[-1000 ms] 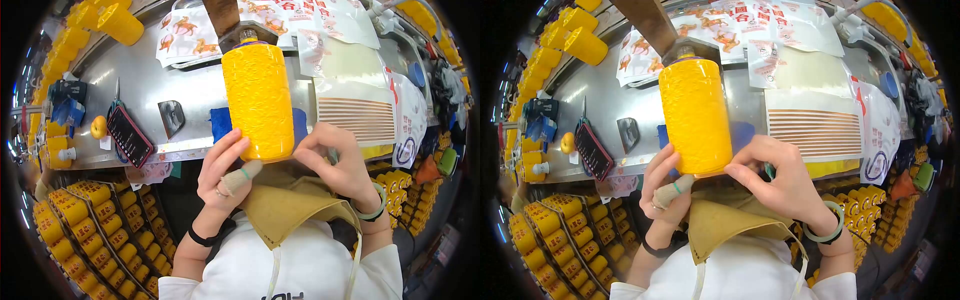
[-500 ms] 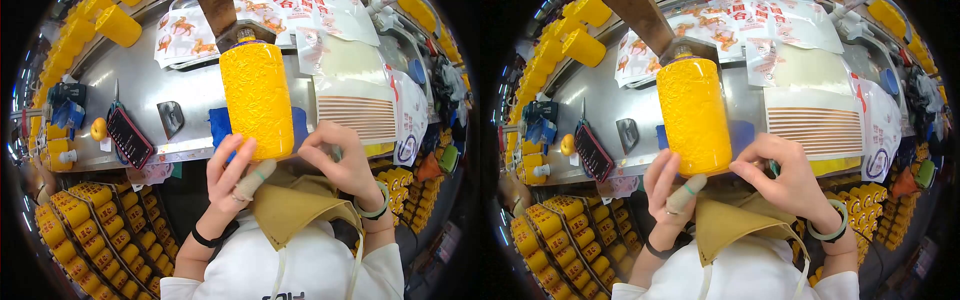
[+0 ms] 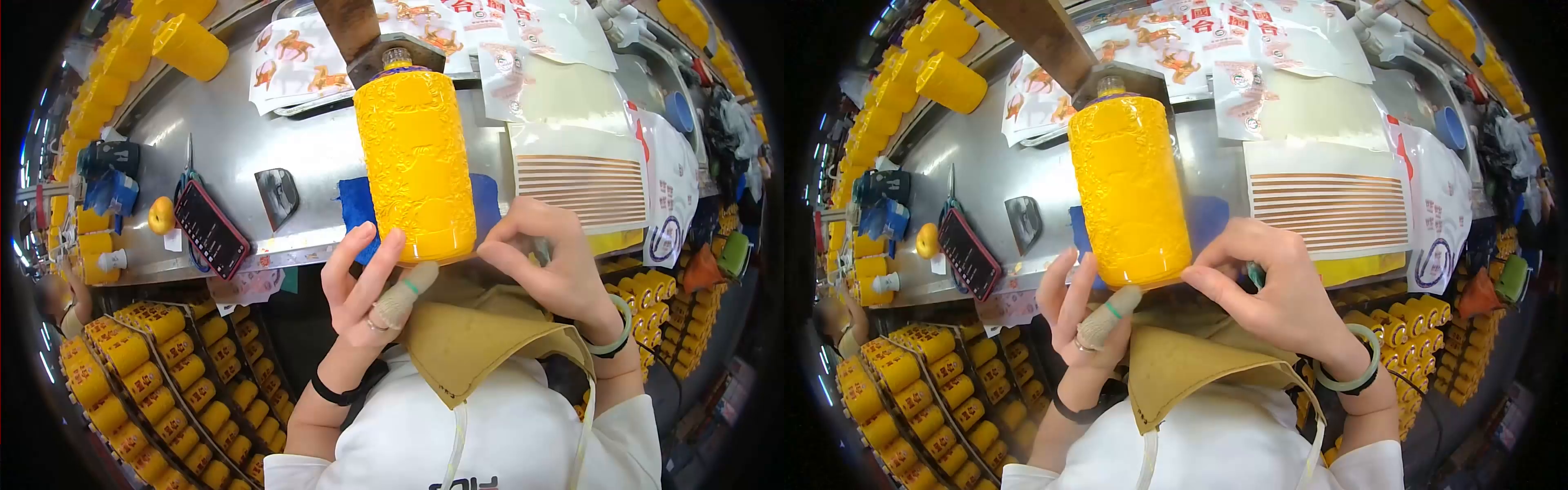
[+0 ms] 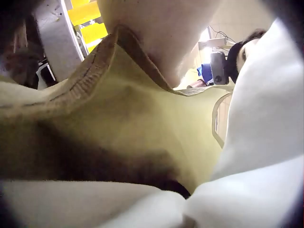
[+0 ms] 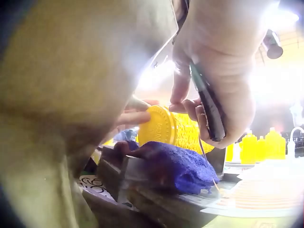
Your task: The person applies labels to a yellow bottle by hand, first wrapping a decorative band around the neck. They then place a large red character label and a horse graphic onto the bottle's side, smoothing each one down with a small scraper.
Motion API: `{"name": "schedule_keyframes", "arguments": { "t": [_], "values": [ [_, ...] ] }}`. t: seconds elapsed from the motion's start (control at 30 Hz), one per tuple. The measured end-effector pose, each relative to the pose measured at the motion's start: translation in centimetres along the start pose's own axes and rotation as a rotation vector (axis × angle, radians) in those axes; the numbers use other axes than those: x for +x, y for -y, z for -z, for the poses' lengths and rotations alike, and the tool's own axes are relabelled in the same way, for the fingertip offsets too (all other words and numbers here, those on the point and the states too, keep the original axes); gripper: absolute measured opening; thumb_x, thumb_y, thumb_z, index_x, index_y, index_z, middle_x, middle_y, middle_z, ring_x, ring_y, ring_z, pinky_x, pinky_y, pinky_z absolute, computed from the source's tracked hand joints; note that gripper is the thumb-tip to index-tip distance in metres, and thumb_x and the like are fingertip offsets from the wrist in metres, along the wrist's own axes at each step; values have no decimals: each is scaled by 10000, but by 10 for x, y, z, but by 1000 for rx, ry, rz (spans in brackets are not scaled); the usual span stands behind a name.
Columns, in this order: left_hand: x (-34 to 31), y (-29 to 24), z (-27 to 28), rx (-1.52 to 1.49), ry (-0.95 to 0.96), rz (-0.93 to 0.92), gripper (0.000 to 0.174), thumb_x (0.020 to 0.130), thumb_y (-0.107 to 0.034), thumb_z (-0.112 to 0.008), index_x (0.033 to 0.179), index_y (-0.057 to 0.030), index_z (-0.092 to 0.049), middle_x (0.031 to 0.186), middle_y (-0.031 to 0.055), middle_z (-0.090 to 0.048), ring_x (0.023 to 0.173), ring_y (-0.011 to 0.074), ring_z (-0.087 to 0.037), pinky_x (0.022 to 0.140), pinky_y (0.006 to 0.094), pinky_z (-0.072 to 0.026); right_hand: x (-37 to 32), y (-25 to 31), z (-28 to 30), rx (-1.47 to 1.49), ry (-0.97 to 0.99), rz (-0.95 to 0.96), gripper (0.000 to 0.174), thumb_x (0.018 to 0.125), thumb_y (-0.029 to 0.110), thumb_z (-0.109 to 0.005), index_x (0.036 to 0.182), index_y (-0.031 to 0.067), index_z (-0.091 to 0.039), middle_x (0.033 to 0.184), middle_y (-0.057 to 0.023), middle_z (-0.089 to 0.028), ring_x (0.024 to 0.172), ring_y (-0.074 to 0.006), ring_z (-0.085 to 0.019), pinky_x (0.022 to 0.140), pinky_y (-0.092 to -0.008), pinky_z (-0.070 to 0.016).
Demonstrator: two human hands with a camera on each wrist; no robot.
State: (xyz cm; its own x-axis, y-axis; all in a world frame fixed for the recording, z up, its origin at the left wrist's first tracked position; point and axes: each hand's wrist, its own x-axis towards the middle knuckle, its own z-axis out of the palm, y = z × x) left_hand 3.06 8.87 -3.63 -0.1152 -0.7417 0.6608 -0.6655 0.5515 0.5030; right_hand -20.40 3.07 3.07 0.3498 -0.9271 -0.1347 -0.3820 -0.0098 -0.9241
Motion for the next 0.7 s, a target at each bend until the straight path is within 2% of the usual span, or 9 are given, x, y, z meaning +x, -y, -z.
{"name": "schedule_keyframes", "arguments": {
  "t": [0.03, 0.17, 0.23, 0.33, 0.37, 0.43, 0.57, 0.63, 0.7],
  "values": [
    [0, 2, 2, 64, 62, -82, 409, 799, 49, -807, 1173, -116, -795, 1336, 220, -657, 1184, 367, -651, 905, 347, -580, 0, 0, 0, -1, -1, -2, 98, 874, 81, -785, 887, -11, -754, 745, -80, -648, 648, -158, -572, 613, -313, -458],
    [13, 0, -8, -172, -25, 46, 332, 750, 40, -828, 1033, -133, -818, 1277, 118, -710, 1227, 341, -634, 998, 407, -607, 1, 1, -1, -7, 13, -4, 102, 877, 87, -785, 888, -10, -754, 744, -78, -649, 649, -158, -575, 614, -311, -458],
    [8, 6, -15, -163, -89, -12, 314, 754, 58, -821, 1014, -118, -817, 1268, 117, -710, 1203, 343, -655, 981, 396, -614, 1, 2, -1, 2, 12, -5, 105, 878, 91, -785, 888, -9, -755, 742, -77, -648, 649, -158, -576, 614, -310, -459],
    [10, -11, -15, -338, -213, 479, 289, 755, 71, -805, 990, -96, -814, 1244, 151, -704, 1160, 365, -687, 982, 417, -612, 1, 1, -2, 27, 13, -4, 108, 878, 96, -786, 886, -7, -755, 739, -75, -644, 645, -157, -566, 610, -309, -453],
    [8, -7, -12, -336, -215, 479, 289, 755, 71, -805, 990, -96, -814, 1244, 151, -704, 1160, 365, -687, 982, 417, -612, 0, 1, -1, 20, 14, -6, 108, 879, 96, -786, 885, -7, -755, 739, -75, -643, 642, -156, -560, 607, -310, -449],
    [3, 7, -5, -58, -35, -7, 305, 758, 50, -808, 1029, -91, -809, 1268, 175, -699, 1171, 365, -681, 969, 415, -613, 0, 1, 0, 9, 15, -4, 108, 880, 97, -785, 884, -6, -755, 740, -75, -643, 640, -156, -555, 605, -310, -446],
    [14, -11, -6, -41, 27, 68, 285, 820, 22, -813, 1042, -157, -818, 1363, 199, -653, 1228, 370, -632, 984, 417, -570, 0, 0, 1, 8, 3, -3, 104, 881, 93, -783, 880, -7, -753, 744, -76, -645, 641, -156, -552, 606, -309, -443],
    [18, -2, -6, 21, 90, -89, 293, 806, 10, -829, 1063, -127, -809, 1332, 186, -664, 1218, 390, -639, 987, 422, -575, -1, 1, 1, 1, 3, -9, 103, 882, 92, -782, 882, -6, -752, 745, -77, -646, 646, -157, -560, 612, -307, -449],
    [15, 5, -12, -83, -33, -47, 239, 842, -63, -779, 1068, -132, -819, 1313, 130, -702, 1213, 360, -649, 974, 395, -595, 0, 1, 0, 12, 5, -14, 103, 883, 89, -781, 887, -10, -751, 750, -79, -653, 663, -158, -584, 626, -303, -464]
  ]
}}
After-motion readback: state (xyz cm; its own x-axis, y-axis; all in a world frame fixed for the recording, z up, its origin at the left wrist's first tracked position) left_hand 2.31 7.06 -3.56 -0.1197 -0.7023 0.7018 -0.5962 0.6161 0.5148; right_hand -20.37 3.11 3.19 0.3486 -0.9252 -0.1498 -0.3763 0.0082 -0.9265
